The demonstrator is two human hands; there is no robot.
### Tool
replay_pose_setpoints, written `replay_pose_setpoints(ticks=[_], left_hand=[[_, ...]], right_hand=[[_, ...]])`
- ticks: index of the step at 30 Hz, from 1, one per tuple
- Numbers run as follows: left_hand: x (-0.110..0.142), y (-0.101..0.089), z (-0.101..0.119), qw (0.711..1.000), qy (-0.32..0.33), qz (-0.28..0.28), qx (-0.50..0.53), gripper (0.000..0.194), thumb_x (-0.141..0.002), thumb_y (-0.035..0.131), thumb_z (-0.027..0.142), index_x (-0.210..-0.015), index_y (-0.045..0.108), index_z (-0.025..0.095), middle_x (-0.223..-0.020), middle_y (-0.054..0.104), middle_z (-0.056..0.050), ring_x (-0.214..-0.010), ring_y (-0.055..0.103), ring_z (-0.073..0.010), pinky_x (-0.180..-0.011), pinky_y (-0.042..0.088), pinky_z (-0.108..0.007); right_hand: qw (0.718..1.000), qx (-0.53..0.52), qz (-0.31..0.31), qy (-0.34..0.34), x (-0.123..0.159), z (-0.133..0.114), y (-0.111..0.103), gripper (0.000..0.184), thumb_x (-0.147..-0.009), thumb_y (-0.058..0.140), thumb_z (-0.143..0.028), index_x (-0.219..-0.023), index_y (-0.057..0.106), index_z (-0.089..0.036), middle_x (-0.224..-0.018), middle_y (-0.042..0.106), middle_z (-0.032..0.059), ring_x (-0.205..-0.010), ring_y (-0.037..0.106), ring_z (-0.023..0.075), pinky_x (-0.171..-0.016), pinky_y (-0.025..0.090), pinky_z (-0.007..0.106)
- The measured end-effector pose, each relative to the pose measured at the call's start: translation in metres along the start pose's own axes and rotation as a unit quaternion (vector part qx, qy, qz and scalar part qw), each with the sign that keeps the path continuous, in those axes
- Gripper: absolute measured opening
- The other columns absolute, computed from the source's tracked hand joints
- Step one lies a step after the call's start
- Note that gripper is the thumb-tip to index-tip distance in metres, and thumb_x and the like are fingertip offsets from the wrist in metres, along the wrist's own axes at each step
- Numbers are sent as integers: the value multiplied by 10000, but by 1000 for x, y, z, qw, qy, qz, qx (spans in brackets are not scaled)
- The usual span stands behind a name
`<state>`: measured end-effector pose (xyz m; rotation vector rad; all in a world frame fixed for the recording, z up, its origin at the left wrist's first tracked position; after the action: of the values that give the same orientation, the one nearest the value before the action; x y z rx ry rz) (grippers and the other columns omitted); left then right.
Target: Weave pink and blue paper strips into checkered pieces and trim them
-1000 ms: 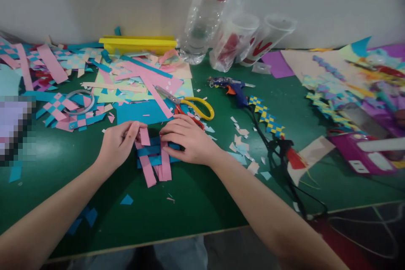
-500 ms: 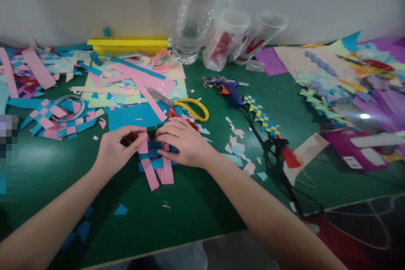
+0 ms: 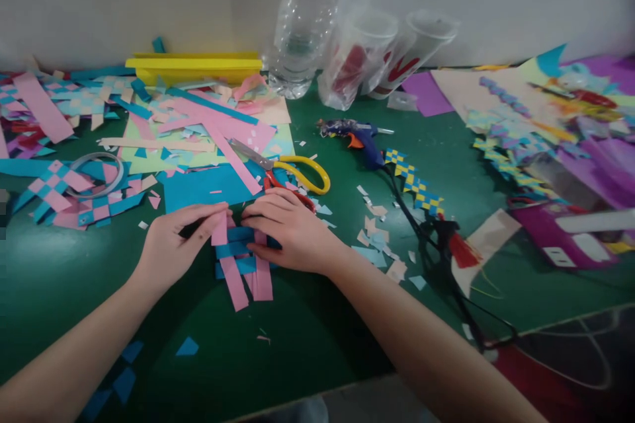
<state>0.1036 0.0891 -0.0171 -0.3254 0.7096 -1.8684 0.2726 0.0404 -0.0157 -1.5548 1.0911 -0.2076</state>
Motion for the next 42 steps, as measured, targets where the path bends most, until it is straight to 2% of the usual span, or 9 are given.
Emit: replay_pose_setpoints(ticks=[3,5,9,13,20,24,29,36,42], left_hand=[[1,1,-2,1000,1,6,6,278,-895,581,462,-1091,724,325,-1136,726,10,-1049,683,-230,-917,566,-338],[1,2,-3,1000,1,5,5,323,-891,586,469,-1155,698,321,-1131,727,1,-1015,692,-225,-868,579,-324],[2,2,-5,1000,-8,17,-12,411,-874,608,478,-1226,664,273,-978,754,-20,-825,704,-194,-740,578,-289],[2,3,-4,1000,-6,19,0,374,-865,626,460,-1156,702,239,-891,752,-22,-751,692,-171,-722,571,-277],[0,5,-7,1000,-15,22,-3,293,-842,655,472,-1009,743,247,-1018,755,-26,-892,706,-202,-832,565,-326],[-3,5,-8,999,-28,35,9,294,-829,667,486,-1004,736,260,-983,759,-21,-869,712,-205,-801,573,-328],[-6,6,-7,998,-30,46,21,272,-851,659,438,-1051,719,264,-1031,749,-24,-913,705,-200,-830,565,-321],[-4,8,-12,996,-52,43,56,357,-787,731,418,-1098,698,247,-922,751,-27,-804,718,-198,-726,578,-294],[-5,7,-6,997,-27,44,63,337,-762,751,403,-1043,706,221,-874,741,-28,-824,712,-197,-781,573,-304]], right_hand=[[1000,-6,1,6,0,1,0,229,-922,543,-324,-1065,650,-180,-1123,695,73,-1071,603,227,-1013,402,422],[1000,-6,3,5,1,1,0,224,-920,547,-321,-1059,648,-178,-1118,696,74,-1074,605,227,-1002,404,414],[1000,6,14,3,1,0,-1,233,-918,554,-323,-1065,644,-167,-1103,698,81,-1045,607,232,-952,414,405],[1000,12,13,2,1,0,0,224,-921,552,-345,-1031,651,-178,-1085,701,79,-1031,603,237,-931,409,413],[1000,-2,22,-7,0,-1,0,166,-902,592,-318,-980,654,-185,-1068,713,62,-1024,614,219,-960,405,400],[999,-19,25,-7,-1,-1,-1,140,-898,602,-294,-965,652,-182,-1054,722,58,-1011,620,209,-966,401,396],[999,-27,35,-6,-1,-1,-1,142,-905,594,-293,-962,650,-176,-1046,723,59,-993,623,202,-957,404,387],[999,-37,18,8,0,1,1,132,-914,580,-300,-962,652,-200,-1061,718,53,-1005,611,203,-951,398,387],[999,-33,4,12,0,0,2,127,-911,581,-291,-973,651,-205,-1079,710,55,-1028,600,208,-964,389,403]])
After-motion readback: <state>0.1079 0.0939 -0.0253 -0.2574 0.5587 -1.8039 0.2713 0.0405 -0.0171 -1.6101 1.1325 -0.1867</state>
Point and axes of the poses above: each hand's wrist, its own x-axis away from the middle knuckle, its own y-axis out of the palm, z = x × y, the point moved 6 cm from there along -x, towards the middle knuckle
